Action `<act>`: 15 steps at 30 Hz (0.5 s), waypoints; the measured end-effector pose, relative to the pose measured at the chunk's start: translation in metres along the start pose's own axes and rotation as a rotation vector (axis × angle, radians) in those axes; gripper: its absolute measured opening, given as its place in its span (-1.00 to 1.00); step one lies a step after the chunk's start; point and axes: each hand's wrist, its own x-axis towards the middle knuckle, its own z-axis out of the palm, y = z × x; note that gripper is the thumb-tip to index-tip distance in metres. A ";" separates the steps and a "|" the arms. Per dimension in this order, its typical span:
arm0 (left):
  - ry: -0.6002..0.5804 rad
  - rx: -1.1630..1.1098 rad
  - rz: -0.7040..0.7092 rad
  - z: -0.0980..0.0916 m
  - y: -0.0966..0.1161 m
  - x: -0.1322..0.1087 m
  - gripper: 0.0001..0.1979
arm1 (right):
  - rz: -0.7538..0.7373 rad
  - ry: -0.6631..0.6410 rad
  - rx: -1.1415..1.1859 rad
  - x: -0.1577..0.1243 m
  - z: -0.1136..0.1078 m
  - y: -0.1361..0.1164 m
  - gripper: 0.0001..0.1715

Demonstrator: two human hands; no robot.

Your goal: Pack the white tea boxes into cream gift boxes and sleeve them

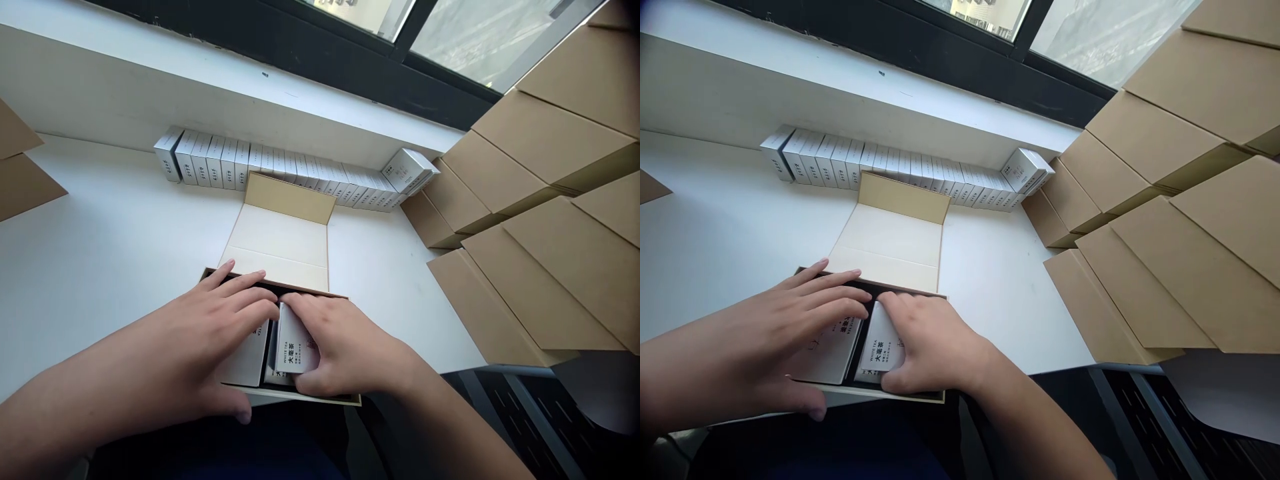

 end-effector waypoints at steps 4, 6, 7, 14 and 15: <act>0.121 0.086 0.030 0.008 -0.006 -0.011 -0.11 | 0.011 -0.016 -0.019 -0.003 0.000 -0.003 -0.14; 0.199 0.111 -0.005 0.014 -0.008 -0.018 -0.05 | -0.003 -0.043 0.010 -0.006 -0.002 -0.002 0.01; 0.232 0.109 -0.033 0.016 -0.009 -0.022 -0.03 | -0.015 -0.061 0.034 -0.006 -0.003 -0.002 0.08; 0.361 -0.088 -0.239 0.026 -0.014 -0.043 -0.22 | -0.024 -0.055 0.205 -0.014 0.001 -0.004 -0.03; 0.394 -0.145 -0.277 0.028 -0.016 -0.045 -0.28 | -0.031 -0.022 0.227 -0.020 -0.001 -0.004 -0.07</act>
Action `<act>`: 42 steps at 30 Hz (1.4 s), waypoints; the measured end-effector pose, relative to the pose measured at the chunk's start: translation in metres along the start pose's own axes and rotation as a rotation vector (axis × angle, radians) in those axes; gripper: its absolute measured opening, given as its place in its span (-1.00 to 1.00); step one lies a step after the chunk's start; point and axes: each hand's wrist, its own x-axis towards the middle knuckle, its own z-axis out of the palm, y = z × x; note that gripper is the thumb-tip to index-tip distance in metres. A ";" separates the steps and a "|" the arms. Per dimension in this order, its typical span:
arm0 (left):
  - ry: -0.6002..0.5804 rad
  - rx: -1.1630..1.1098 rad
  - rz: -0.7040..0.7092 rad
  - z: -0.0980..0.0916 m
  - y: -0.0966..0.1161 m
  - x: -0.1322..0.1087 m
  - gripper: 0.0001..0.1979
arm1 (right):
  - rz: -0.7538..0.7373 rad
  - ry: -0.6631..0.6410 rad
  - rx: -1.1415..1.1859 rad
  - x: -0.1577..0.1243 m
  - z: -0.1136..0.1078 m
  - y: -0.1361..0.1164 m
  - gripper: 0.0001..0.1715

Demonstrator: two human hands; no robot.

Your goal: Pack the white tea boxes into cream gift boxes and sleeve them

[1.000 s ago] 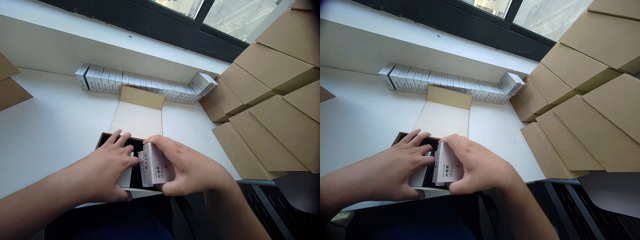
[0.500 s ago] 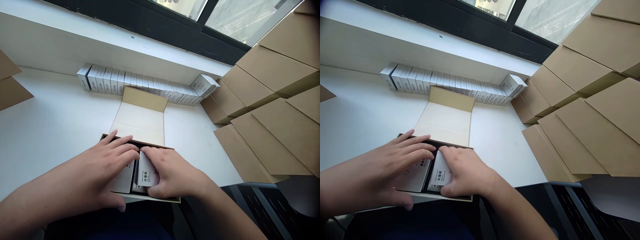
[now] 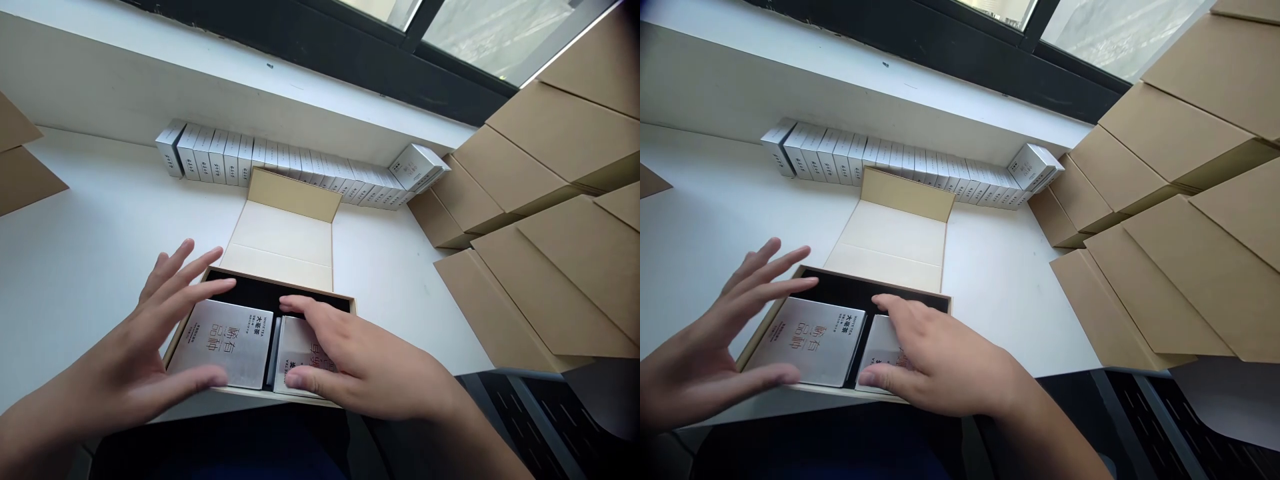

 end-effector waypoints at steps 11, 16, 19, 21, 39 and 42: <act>-0.250 -0.735 -0.177 0.003 -0.033 -0.007 0.19 | 0.244 1.086 0.536 0.054 -0.070 0.116 -0.46; -0.291 -0.654 -0.097 0.007 -0.040 -0.009 0.38 | 0.259 0.974 0.709 0.129 -0.077 0.157 -0.16; -0.281 -0.515 -0.038 0.009 -0.037 -0.006 0.33 | 0.154 0.916 0.725 0.144 -0.080 0.156 -0.26; -0.239 -0.507 -0.051 0.011 -0.033 -0.003 0.30 | 0.090 0.945 0.719 0.143 -0.085 0.152 -0.33; 0.169 -0.983 -0.105 0.008 -0.048 0.001 0.34 | -0.135 0.301 -0.015 -0.078 -0.045 0.067 0.60; 0.082 -0.863 -0.143 0.017 -0.053 -0.001 0.34 | 0.004 0.407 0.081 -0.054 -0.041 0.111 0.60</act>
